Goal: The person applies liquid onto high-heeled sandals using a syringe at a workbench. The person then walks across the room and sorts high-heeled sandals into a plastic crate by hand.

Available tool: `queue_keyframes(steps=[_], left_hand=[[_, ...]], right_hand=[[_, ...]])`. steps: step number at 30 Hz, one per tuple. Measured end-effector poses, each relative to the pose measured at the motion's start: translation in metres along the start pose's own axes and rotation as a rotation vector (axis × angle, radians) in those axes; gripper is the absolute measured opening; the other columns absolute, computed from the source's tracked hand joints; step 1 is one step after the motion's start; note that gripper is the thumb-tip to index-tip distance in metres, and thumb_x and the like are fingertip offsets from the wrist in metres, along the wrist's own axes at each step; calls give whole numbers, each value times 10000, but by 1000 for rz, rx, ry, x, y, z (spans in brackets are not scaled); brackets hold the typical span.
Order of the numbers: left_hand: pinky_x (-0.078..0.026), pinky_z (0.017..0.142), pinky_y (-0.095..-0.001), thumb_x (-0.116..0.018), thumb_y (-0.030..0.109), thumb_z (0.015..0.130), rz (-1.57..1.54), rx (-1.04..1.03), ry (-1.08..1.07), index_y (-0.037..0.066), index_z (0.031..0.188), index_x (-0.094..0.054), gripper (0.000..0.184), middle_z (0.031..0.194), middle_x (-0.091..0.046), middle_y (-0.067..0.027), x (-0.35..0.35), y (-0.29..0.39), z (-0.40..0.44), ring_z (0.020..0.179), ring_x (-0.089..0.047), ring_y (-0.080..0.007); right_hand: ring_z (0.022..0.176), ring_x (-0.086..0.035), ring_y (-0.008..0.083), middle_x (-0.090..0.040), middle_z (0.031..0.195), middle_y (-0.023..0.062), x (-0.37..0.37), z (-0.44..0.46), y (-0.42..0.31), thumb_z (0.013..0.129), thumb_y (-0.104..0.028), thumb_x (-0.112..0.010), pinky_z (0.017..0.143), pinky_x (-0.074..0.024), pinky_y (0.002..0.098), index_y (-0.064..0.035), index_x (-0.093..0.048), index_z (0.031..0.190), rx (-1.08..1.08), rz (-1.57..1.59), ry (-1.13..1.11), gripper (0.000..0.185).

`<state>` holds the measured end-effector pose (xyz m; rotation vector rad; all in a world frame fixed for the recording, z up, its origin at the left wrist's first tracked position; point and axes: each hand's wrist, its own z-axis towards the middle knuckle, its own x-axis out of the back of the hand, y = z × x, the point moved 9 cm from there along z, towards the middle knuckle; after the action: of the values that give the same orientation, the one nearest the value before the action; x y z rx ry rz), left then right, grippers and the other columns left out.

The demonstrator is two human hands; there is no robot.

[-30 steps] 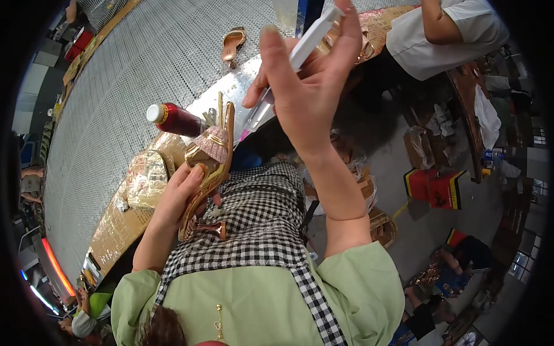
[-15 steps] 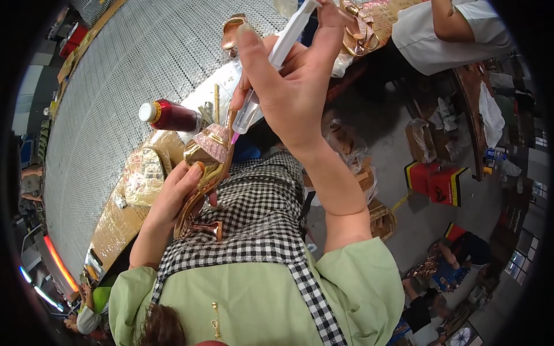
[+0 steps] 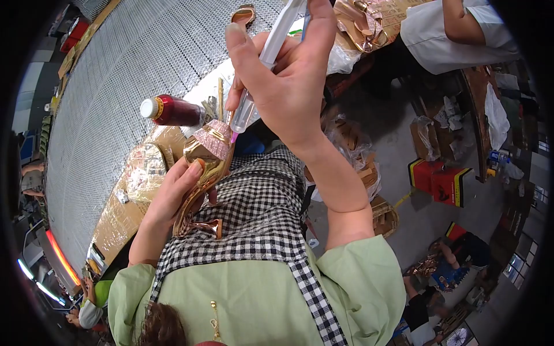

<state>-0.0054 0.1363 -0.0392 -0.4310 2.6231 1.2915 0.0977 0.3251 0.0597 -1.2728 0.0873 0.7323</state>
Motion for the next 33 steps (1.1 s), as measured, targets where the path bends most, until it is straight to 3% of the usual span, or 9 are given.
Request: queue_keyframes(steps=[2,4,7,11,13,32,33], left_hand=[[-526,701,-278,-547,361,979,-21,-22,-11,13,1330,-463,502,1173,-588,-56,-3,1,1,936,-567,-101],[-399,443,-177,-556,456,935,70,-21,84,20,1238,-474,538,1000,-647,-101,-2,6,-2,664,-636,-114],[-389,437,-176,-554,445,941,70,-5,95,26,1243,-473,523,986,-642,-90,-1,4,-4,664,-637,-115],[-387,434,-175,-549,433,948,61,-27,111,31,1245,-471,506,982,-638,-84,2,1,-5,659,-637,-115],[-529,702,-281,-525,341,993,18,40,20,16,1342,-448,484,1173,-580,-44,-2,-2,-7,957,-555,-96],[-529,705,-279,-520,326,997,18,28,14,41,1384,-421,491,1223,-575,-46,-7,-12,-7,986,-559,-98],[-528,670,-283,-542,358,979,34,-10,41,23,1322,-441,490,1150,-579,-69,-6,-12,-6,885,-592,-130]], right_hand=[[396,-521,114,-524,550,41,0,1,1,924,44,-534,403,-469,251,-83,-76,1439,4,-40,-11,701],[394,-519,111,-524,548,39,-1,0,2,923,47,-534,401,-468,249,-78,-80,1434,6,-34,-6,695],[390,-515,108,-522,543,36,-2,-1,3,919,54,-534,398,-467,249,-68,-88,1424,-11,-27,-6,684],[389,-513,107,-519,536,34,-6,-1,-2,914,61,-535,393,-465,251,-63,-100,1411,-16,-18,-34,672],[387,-513,109,-518,535,35,-5,-1,-3,915,60,-533,391,-466,253,-63,-105,1408,-1,-14,-30,664],[383,-520,114,-527,586,46,0,-5,-5,909,73,-518,377,-467,247,-59,-164,1361,-22,-3,-2,589],[383,-520,114,-527,586,46,0,-4,-3,909,73,-518,377,-467,247,-59,-164,1361,-23,-2,-3,589]])
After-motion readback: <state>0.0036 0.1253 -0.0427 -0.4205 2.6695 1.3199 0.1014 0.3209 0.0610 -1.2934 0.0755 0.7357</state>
